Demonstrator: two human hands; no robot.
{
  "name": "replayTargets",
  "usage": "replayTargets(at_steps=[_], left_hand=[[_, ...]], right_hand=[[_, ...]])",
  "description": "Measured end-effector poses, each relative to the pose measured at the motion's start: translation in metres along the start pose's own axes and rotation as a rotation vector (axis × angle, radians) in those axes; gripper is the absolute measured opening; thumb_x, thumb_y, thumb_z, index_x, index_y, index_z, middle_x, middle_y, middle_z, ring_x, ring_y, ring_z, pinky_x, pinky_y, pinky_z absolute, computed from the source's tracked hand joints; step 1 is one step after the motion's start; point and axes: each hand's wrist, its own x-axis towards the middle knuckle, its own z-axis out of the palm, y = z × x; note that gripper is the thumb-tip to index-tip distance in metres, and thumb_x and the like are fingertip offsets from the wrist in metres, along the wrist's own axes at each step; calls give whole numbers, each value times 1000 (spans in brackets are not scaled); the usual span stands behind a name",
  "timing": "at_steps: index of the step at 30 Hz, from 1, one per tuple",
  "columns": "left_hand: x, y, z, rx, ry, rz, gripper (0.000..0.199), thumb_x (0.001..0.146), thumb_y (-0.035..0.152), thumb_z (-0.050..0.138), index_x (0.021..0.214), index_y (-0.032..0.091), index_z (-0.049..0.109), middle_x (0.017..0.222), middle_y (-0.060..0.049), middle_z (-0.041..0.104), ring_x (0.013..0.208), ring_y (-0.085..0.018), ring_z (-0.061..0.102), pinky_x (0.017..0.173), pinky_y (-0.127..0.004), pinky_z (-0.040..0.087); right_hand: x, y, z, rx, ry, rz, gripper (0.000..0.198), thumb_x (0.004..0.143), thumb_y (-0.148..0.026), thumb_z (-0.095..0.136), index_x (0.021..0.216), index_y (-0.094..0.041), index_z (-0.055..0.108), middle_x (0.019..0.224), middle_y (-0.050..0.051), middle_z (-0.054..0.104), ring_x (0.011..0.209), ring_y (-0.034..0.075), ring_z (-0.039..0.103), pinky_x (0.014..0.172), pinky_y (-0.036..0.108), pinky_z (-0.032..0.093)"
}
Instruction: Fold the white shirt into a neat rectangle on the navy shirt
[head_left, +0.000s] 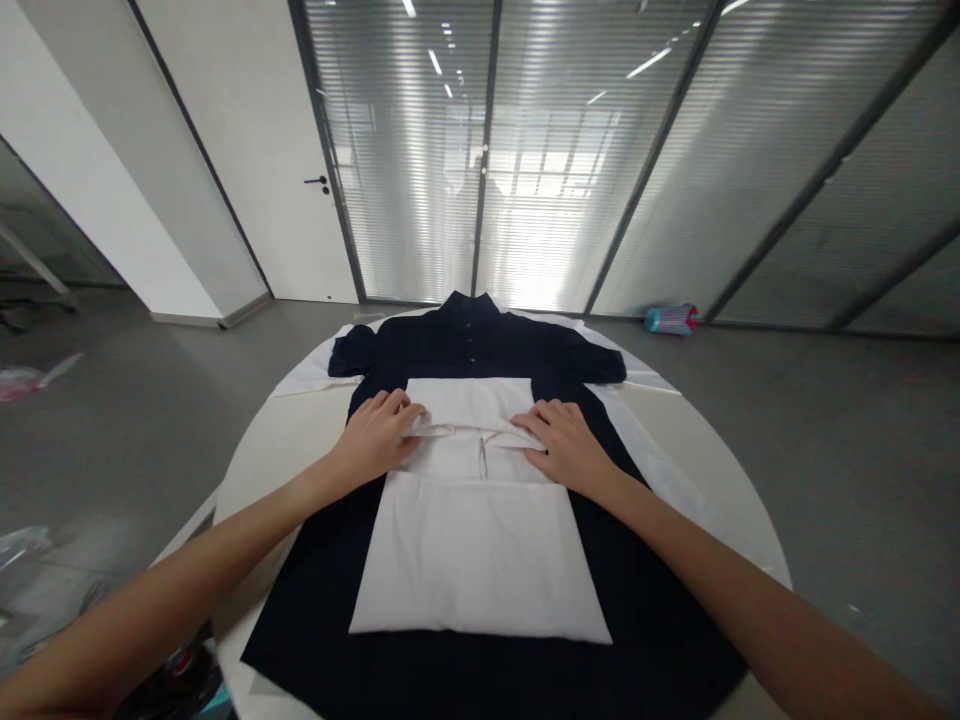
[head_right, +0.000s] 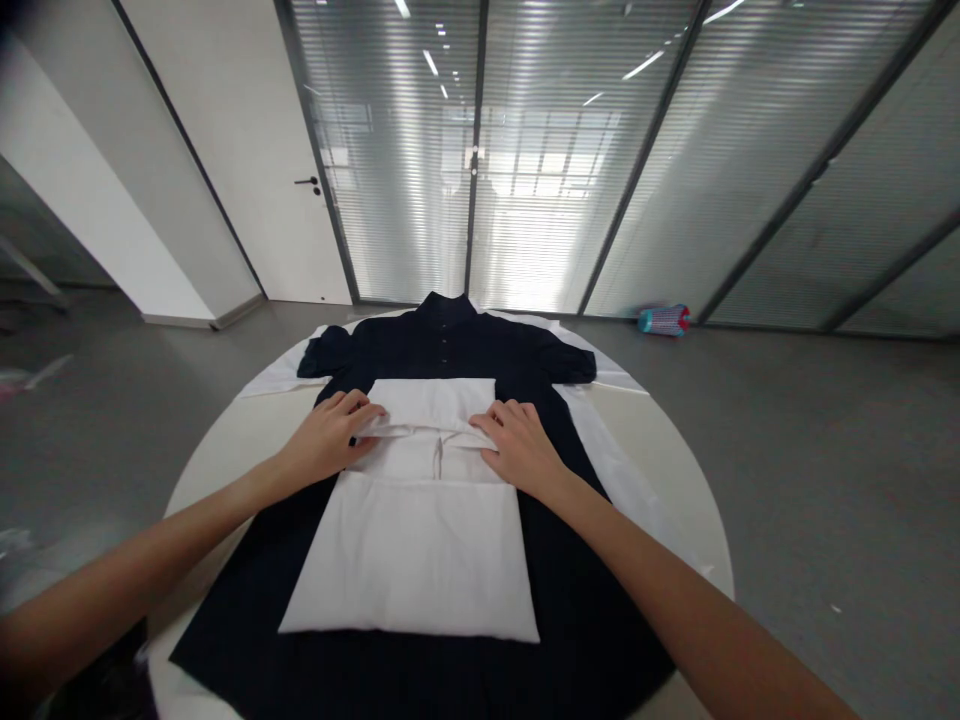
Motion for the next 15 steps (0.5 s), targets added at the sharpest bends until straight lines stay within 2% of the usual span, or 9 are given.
replayTargets(at_steps=[3, 6, 8, 12, 15], left_hand=[[6, 14, -2, 169, 31, 45, 28, 85, 22, 64, 113, 21, 65, 114, -11, 62, 103, -31, 55, 85, -43, 44], [17, 28, -1, 211, -4, 67, 28, 85, 18, 62, 113, 20, 64, 108, -11, 64, 98, -29, 57, 80, -41, 43], [21, 38, 5, 230, -8, 41, 26, 85, 17, 61, 111, 18, 64, 105, -12, 64, 96, -29, 58, 77, -41, 42], [19, 49, 20, 257, 33, 21, 25, 92, 14, 51, 115, 15, 62, 107, -13, 64, 95, -29, 58, 76, -41, 42], [14, 49, 24, 250, 75, 54, 26, 96, 15, 47, 116, 17, 62, 108, -12, 64, 95, -28, 58, 77, -41, 41]], right_hand=[[6, -1, -8, -79, 4, -53, 39, 84, -26, 68, 122, -19, 64, 109, 10, 62, 99, 27, 51, 87, 39, 32], [16, -5, -20, -122, -72, -153, 36, 86, -25, 66, 122, -21, 63, 109, 8, 63, 96, 25, 52, 83, 37, 31], [20, -13, -22, -165, -87, -143, 34, 86, -21, 65, 120, -21, 64, 108, 9, 64, 95, 25, 52, 81, 37, 31], [18, -36, -4, -255, 39, -46, 30, 90, -13, 57, 119, -17, 64, 110, 12, 65, 98, 28, 51, 84, 40, 32], [12, -44, 9, -268, 110, -21, 23, 94, -11, 51, 108, -17, 67, 101, 11, 67, 94, 27, 51, 87, 43, 32]])
